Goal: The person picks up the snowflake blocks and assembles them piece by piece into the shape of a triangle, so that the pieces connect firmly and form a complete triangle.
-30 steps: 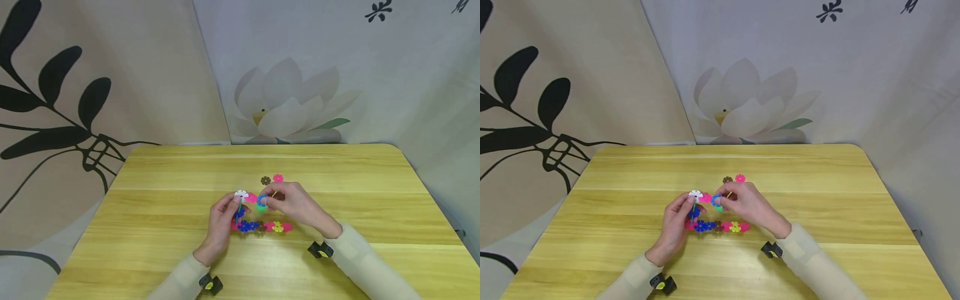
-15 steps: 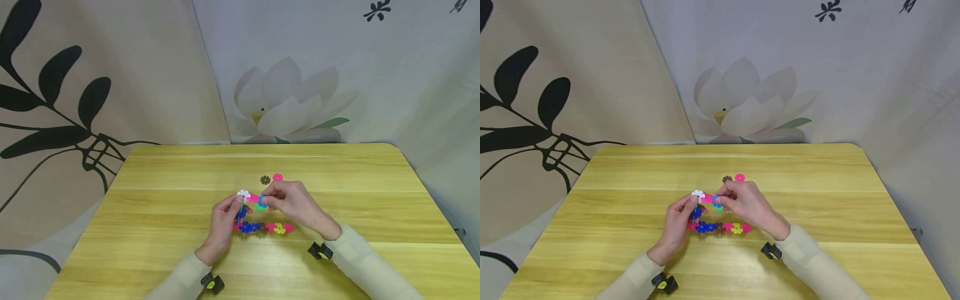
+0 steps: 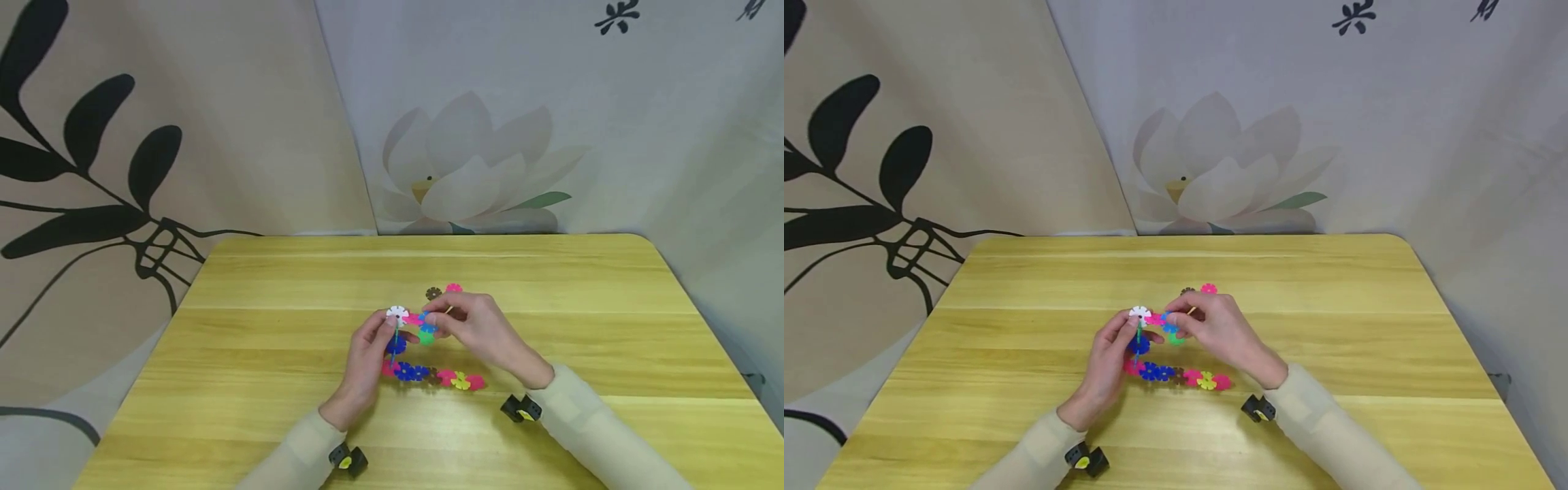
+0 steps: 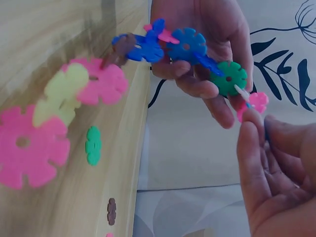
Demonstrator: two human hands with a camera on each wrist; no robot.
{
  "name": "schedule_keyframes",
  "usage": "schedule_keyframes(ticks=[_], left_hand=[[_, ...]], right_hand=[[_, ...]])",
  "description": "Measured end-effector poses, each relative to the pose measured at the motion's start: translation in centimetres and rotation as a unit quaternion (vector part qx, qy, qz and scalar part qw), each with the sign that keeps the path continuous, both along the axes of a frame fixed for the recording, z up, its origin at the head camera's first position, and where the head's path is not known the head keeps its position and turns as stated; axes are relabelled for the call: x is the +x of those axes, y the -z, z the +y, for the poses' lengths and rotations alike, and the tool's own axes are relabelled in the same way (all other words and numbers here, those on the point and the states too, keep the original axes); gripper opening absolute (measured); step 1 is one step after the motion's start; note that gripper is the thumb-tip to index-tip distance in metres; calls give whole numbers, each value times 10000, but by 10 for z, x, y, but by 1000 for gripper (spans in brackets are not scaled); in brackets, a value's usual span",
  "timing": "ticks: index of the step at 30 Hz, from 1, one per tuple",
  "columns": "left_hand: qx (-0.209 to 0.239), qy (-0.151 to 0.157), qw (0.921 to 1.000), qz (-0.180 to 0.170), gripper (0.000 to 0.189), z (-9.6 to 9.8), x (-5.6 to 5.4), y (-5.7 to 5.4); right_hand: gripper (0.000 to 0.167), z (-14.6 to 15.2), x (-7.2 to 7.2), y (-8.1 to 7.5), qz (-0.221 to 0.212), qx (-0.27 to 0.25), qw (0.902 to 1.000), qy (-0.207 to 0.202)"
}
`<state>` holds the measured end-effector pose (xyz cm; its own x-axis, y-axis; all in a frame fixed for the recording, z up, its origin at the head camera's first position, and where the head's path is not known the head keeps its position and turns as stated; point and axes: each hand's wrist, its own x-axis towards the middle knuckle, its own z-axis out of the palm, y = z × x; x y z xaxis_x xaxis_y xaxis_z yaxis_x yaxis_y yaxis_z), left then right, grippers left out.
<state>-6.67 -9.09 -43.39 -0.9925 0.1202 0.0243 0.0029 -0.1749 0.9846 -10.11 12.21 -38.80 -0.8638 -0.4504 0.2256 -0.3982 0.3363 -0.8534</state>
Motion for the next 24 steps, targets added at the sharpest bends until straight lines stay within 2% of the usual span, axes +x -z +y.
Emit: schedule_keyframes(ticks=[7,11,15,19,24], left_hand=[[-76,423,9986,-303,38,0,1,2],[-215,588,9975,-321,37,2,1,3],[-359,488,9977,-299,38,4,1,3],[-378,288,9983,-336,36,4,1,4],[-208,213,9986,-427,37,1,1,5]], right_hand=[[20,5,-1,2,-516,151,9985,-145],[20,4,-2,4,-880,114,9957,-257],[21,4,-3,6,-1079,35,9936,-329],[29,7,-6,9,-1235,-95,9914,-414],[36,13,-13,16,-1162,-94,9922,-433]])
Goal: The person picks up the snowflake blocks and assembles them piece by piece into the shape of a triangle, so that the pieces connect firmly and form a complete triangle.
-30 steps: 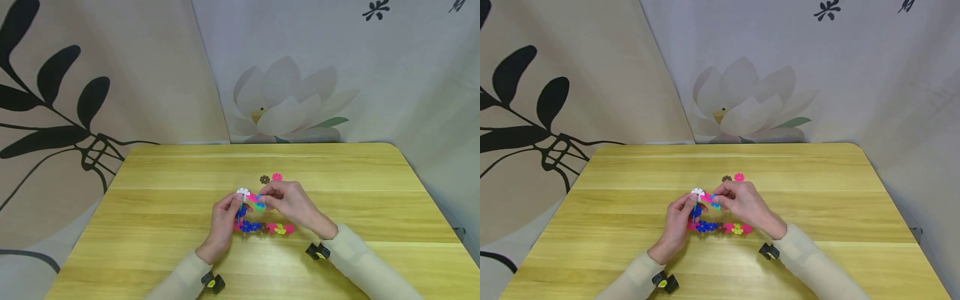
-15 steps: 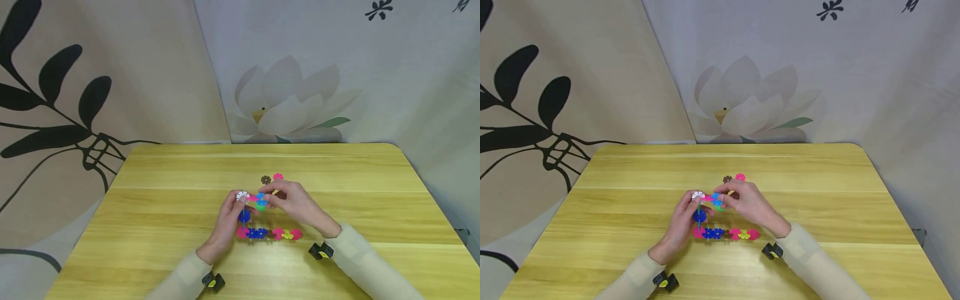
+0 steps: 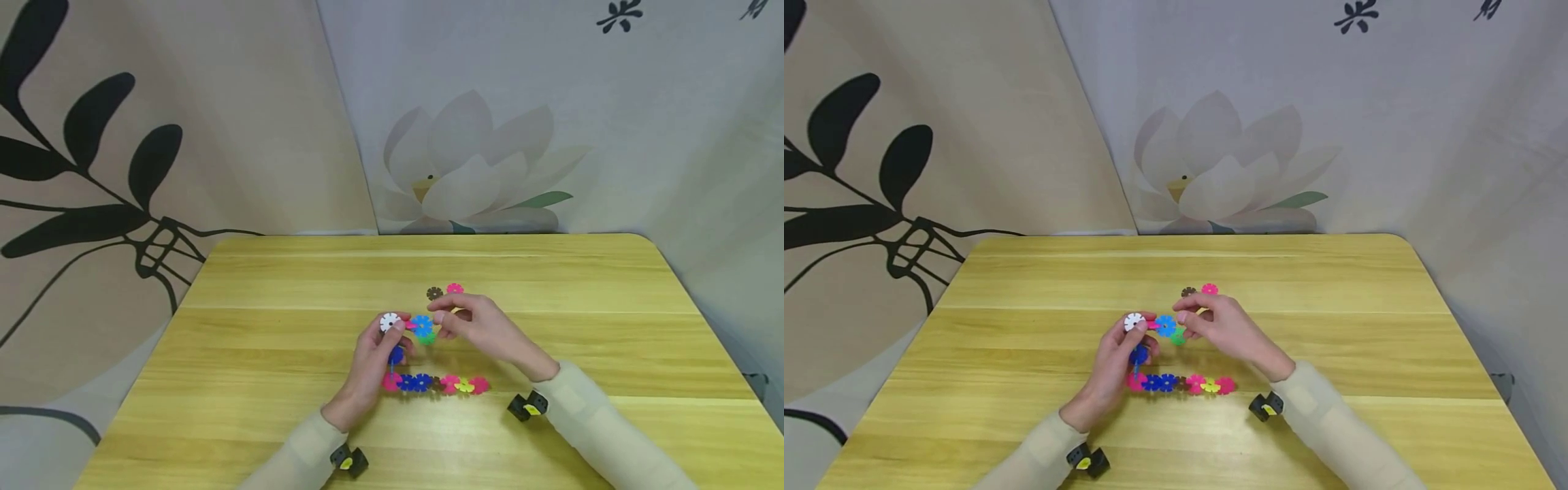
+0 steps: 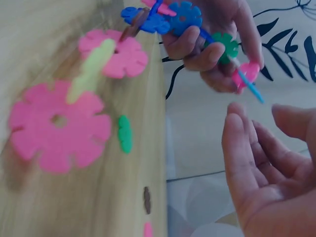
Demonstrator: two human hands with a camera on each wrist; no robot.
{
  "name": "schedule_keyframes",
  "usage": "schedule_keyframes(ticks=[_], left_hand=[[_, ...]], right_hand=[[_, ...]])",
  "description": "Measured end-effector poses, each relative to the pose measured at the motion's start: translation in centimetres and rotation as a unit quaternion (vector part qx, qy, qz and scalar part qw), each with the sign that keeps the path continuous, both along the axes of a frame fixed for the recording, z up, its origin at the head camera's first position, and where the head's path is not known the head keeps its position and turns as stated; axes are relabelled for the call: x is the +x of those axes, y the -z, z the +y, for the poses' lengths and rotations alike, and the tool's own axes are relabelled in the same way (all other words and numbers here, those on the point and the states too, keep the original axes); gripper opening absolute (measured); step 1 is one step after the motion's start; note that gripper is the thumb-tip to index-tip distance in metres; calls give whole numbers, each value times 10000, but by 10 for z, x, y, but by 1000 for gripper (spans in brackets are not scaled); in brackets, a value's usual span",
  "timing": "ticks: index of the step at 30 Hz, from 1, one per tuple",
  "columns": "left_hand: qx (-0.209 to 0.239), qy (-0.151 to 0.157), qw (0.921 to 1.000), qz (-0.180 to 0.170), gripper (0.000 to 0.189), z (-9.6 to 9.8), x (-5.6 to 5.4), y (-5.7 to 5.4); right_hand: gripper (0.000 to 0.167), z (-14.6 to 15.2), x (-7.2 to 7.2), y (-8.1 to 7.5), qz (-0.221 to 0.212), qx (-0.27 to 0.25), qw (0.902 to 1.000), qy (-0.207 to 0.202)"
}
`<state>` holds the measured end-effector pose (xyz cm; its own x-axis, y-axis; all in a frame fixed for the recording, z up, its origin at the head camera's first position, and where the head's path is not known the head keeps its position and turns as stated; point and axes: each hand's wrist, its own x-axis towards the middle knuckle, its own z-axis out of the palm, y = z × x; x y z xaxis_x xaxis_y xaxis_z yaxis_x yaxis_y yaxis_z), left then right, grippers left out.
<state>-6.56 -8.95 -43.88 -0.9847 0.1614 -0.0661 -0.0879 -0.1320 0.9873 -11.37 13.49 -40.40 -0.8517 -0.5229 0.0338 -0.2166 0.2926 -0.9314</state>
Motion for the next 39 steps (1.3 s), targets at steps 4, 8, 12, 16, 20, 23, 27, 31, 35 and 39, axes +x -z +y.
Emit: schedule_keyframes(ticks=[4,8,12,16,20,23,27,31,35,39], left_hand=[[164,-24,9999,-36,40,-2,0,0],[196,-38,9998,10,43,-4,-1,0],[140,-9,9999,69,43,-5,0,-1],[112,5,9999,91,43,-6,0,-1],[133,14,9999,88,43,-7,1,-1],[150,38,9998,113,43,-7,1,-1],[181,54,9998,113,41,-7,1,-1],[194,43,9997,117,35,-7,1,-1],[227,37,9996,190,37,-6,1,-2],[250,6,9994,226,40,-5,1,-1]], right_hand=[[33,3,-8,8,208,249,9995,62],[27,2,-16,19,491,935,9944,101],[20,-2,-22,28,679,1451,9870,-87],[20,-8,-26,32,894,1820,9787,-315],[24,-12,-28,33,1010,2081,9714,-544],[23,-15,-30,34,1050,2223,9671,-660],[16,-20,-31,35,1228,2391,9604,-732],[13,-23,-32,36,1457,2637,9498,-843],[20,-24,-30,35,1382,2824,9456,-839],[23,-20,-28,34,999,2651,9565,-698]])
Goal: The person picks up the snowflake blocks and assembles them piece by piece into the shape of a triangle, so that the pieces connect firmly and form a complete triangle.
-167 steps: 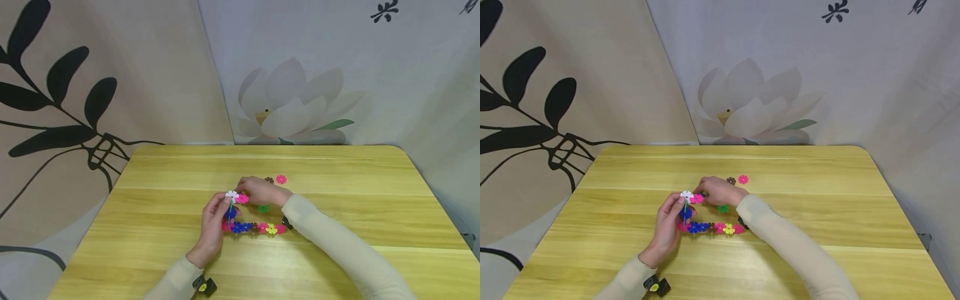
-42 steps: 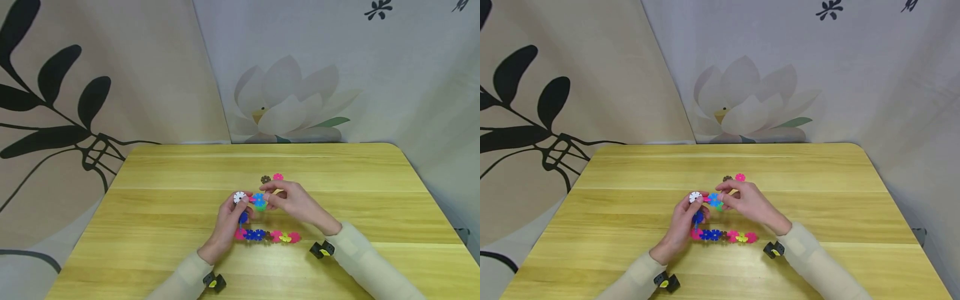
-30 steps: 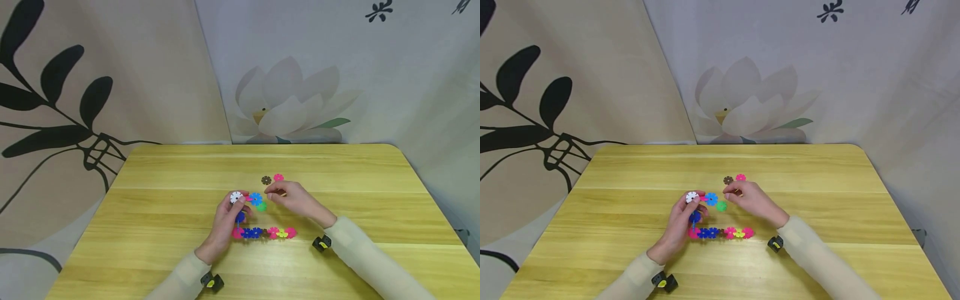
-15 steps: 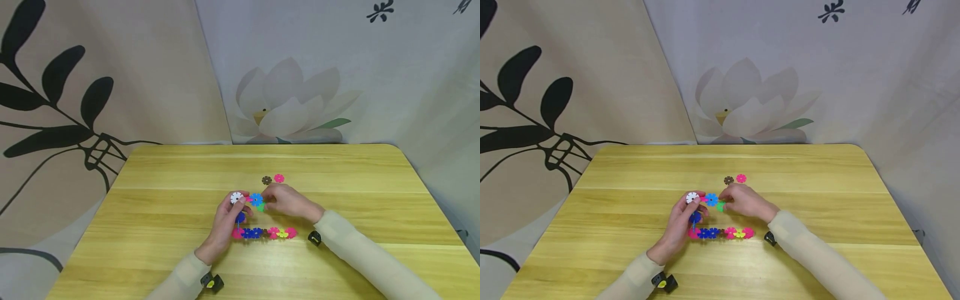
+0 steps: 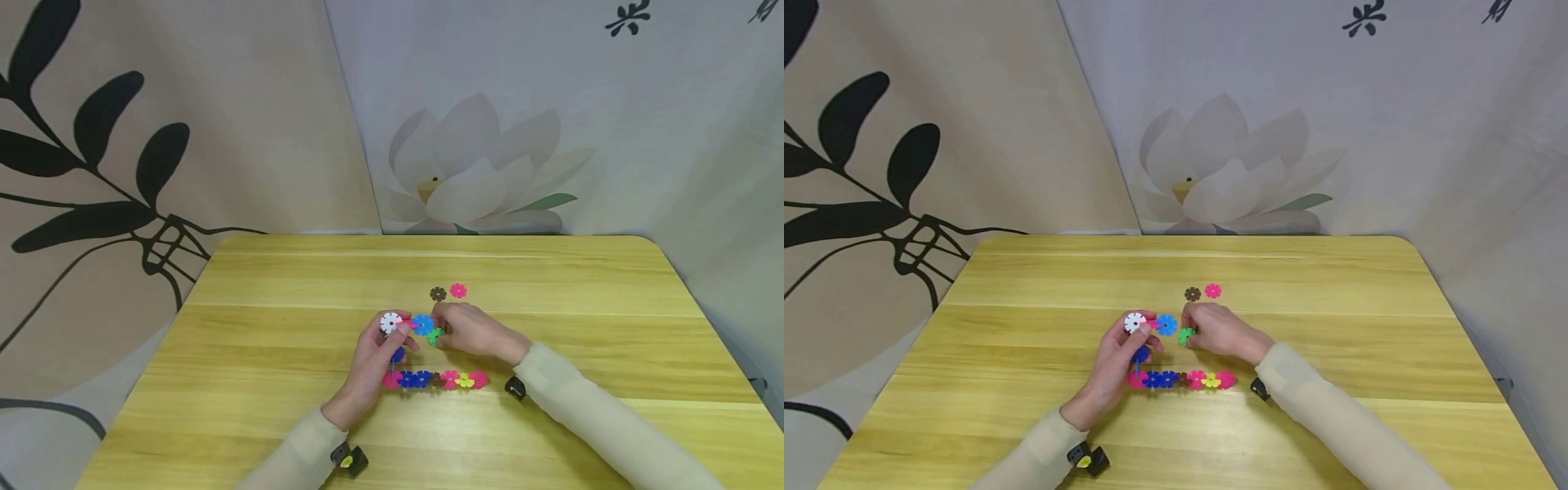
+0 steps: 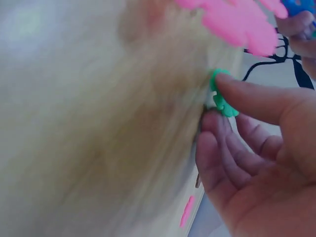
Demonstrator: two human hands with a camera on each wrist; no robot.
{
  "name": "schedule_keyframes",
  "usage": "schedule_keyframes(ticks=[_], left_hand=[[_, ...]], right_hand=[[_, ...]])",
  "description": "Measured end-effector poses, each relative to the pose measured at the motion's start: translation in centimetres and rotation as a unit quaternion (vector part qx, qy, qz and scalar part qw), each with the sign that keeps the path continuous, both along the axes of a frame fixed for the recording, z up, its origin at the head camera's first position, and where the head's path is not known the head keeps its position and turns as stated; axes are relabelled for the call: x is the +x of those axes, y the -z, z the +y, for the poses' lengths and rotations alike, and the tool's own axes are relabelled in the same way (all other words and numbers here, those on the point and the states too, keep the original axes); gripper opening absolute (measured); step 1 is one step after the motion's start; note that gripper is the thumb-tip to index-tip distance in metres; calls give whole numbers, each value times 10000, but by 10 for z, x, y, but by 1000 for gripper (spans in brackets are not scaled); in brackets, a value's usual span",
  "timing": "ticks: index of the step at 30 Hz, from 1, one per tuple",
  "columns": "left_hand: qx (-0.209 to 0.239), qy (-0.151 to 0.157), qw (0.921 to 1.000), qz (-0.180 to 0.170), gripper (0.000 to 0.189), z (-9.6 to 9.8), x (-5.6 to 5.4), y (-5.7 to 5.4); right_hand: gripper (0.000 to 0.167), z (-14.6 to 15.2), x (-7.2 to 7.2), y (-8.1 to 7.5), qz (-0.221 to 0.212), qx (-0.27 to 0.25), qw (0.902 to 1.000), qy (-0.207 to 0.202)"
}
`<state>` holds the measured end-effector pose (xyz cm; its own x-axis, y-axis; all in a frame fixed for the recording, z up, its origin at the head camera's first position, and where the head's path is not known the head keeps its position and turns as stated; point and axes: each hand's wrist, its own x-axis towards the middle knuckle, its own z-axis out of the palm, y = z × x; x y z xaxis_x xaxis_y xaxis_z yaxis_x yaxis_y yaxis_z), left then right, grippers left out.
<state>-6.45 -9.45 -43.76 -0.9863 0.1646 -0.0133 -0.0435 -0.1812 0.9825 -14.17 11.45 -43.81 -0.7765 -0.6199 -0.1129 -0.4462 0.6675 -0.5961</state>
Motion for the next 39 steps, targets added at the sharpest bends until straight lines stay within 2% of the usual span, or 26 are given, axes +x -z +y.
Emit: schedule_keyframes(ticks=[10,18,31,39], left_hand=[[-104,19,9999,9,33,3,-1,1],[-87,18,9999,49,39,6,-2,0],[-32,5,10000,24,39,9,-2,0],[-143,34,9999,57,34,10,-2,0]], right_hand=[[15,22,13,-5,-222,-823,9958,334],[13,32,27,-16,-263,-1416,9877,615],[12,43,43,-32,-145,-1647,9803,1078],[12,44,48,-36,-23,-1705,9779,1209]])
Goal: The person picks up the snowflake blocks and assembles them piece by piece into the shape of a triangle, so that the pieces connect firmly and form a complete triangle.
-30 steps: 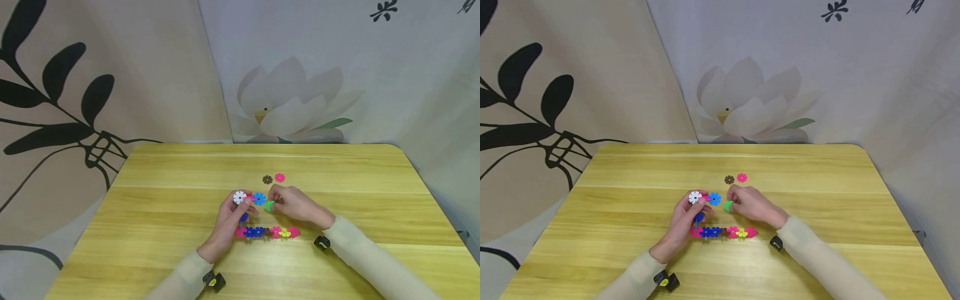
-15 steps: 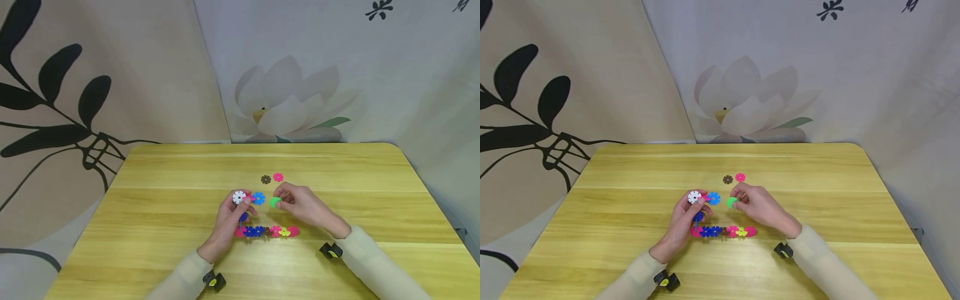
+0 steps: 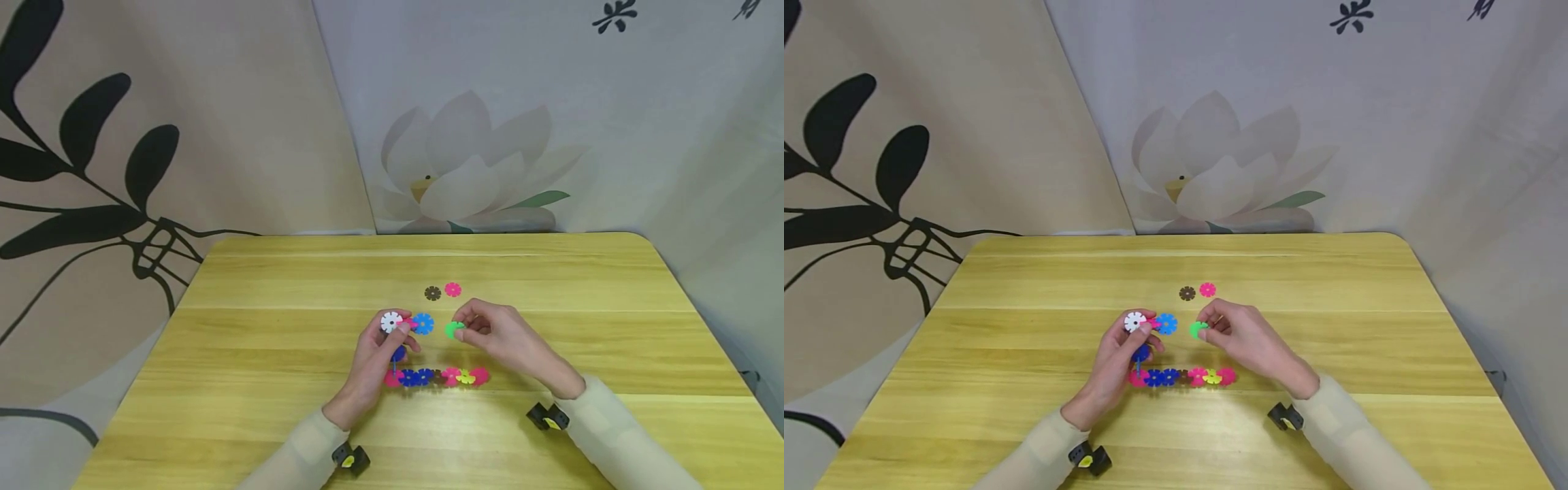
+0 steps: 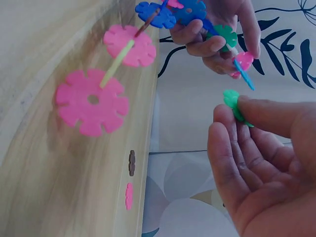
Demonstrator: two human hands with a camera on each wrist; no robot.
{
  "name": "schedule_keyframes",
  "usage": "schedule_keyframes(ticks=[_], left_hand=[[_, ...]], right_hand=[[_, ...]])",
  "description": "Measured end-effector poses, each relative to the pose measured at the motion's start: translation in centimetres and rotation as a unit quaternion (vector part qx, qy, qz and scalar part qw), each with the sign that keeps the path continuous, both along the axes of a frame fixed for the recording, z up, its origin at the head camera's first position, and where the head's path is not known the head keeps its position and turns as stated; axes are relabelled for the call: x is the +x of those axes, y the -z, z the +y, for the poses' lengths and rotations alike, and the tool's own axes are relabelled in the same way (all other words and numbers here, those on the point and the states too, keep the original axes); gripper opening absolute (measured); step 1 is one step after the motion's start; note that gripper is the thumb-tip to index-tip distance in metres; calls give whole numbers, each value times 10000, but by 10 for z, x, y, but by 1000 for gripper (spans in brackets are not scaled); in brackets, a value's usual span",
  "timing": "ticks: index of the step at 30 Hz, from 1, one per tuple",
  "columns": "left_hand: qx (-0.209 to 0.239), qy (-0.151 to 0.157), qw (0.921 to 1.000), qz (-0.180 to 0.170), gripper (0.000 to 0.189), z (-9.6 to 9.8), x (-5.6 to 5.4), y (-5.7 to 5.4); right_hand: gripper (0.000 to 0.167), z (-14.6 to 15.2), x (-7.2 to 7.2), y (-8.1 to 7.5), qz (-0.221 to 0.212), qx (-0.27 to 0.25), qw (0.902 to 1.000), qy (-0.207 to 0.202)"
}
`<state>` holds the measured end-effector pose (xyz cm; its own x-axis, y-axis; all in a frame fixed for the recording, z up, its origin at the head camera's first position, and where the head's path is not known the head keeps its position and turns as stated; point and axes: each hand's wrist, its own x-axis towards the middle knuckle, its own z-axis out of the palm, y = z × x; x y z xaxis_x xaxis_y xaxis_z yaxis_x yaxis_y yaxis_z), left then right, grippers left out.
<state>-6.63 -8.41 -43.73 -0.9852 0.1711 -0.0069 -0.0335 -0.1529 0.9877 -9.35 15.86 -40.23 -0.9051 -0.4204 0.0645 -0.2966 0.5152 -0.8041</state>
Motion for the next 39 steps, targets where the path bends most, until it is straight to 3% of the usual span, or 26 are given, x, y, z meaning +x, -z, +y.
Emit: schedule_keyframes(ticks=[10,24,28,32,39], left_hand=[[41,3,10000,48,33,2,0,0],[135,155,9997,121,28,4,2,-1],[98,187,9996,178,28,5,1,0],[129,276,9993,207,29,5,0,0],[261,529,9980,209,29,5,0,1]], right_hand=[[8,-4,8,1,87,-417,9989,209],[16,-11,12,6,1277,-456,9903,315],[17,-13,12,6,1828,-442,9820,180],[17,-15,12,9,2475,-468,9677,-3],[18,-16,11,13,3244,-353,9451,-153]])
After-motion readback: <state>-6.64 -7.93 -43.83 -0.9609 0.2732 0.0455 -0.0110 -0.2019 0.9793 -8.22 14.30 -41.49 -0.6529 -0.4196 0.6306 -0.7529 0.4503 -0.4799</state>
